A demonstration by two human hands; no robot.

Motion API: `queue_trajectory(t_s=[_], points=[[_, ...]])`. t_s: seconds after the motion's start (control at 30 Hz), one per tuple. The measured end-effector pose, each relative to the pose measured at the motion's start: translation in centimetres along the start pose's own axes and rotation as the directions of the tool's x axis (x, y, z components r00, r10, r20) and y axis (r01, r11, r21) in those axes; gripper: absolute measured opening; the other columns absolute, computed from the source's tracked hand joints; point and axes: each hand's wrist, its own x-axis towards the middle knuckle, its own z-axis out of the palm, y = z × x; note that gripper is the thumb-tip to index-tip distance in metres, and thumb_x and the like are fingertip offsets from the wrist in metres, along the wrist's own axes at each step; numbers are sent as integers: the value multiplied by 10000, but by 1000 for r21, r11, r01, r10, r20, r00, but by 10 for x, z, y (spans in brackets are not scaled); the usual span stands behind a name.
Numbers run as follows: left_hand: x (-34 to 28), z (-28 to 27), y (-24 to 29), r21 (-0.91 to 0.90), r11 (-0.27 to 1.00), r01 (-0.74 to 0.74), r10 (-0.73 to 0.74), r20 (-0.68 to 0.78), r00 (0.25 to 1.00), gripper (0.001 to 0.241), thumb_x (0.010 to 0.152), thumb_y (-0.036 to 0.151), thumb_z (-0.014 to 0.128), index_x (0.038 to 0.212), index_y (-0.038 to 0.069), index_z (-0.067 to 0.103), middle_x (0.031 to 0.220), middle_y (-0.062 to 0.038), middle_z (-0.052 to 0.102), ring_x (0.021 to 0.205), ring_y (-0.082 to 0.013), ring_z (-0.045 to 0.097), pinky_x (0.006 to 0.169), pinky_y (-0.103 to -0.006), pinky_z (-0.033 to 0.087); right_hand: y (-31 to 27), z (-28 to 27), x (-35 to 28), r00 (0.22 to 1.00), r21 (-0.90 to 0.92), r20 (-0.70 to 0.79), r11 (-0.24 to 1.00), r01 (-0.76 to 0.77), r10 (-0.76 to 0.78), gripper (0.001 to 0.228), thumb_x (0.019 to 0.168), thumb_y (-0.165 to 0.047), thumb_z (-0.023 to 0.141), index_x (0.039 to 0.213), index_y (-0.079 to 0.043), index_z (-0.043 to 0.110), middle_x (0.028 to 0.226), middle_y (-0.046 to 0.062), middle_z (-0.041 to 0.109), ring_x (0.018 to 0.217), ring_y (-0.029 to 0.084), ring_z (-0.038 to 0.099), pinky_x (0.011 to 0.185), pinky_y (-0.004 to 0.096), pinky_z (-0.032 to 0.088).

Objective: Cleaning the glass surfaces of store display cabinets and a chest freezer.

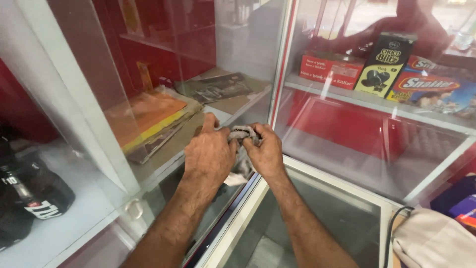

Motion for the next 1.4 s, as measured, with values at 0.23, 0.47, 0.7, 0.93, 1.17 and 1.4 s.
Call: queue_trajectory(t_s=[0.23,0.47,0.7,0.93,1.17,1.4], points=[[15,-32,28,77,984,159,-171,185,968,316,938,281,686,1124,28,657,917,-205,723,924,-357,731,776,-484,629,4,-5,14,997,289,67,955,-63,45,270,864,-69,659,1131,-30,670,940,66,765,834,129,714,729,288,590],[25,-51,25,129,959,253,-274,190,943,344,967,412,639,1064,89,701,917,-192,745,934,-391,730,812,-520,592,15,15,32,969,362,99,899,-248,228,224,924,-209,743,1070,-42,712,755,18,717,645,92,630,563,274,490],[32,-53,36,142,951,275,-295,146,944,338,920,423,684,1064,118,710,923,-173,742,929,-382,729,801,-512,591,39,19,36,997,566,74,824,-37,-7,161,1001,-80,572,1093,-6,682,865,-3,662,792,62,570,712,235,480],[32,-30,30,206,975,78,-74,-23,997,233,837,245,778,961,62,705,939,-132,752,1000,-350,702,792,-479,602,26,18,29,998,538,-36,840,69,-60,125,982,-88,608,1080,-16,637,918,-31,672,861,58,607,770,222,503],[36,-34,31,362,932,9,-23,34,999,366,741,172,824,1068,72,693,1095,-119,712,1133,-311,653,798,-411,620,28,0,47,982,623,83,760,-185,171,224,981,-264,738,866,-83,676,705,-41,582,610,48,448,536,220,369],[41,-38,34,66,989,130,-140,178,974,481,824,363,807,1172,72,645,1166,-150,693,1041,-340,708,855,-476,595,6,3,54,984,768,123,616,-176,128,221,987,-285,710,916,-82,663,783,-44,652,643,26,549,538,202,468]])
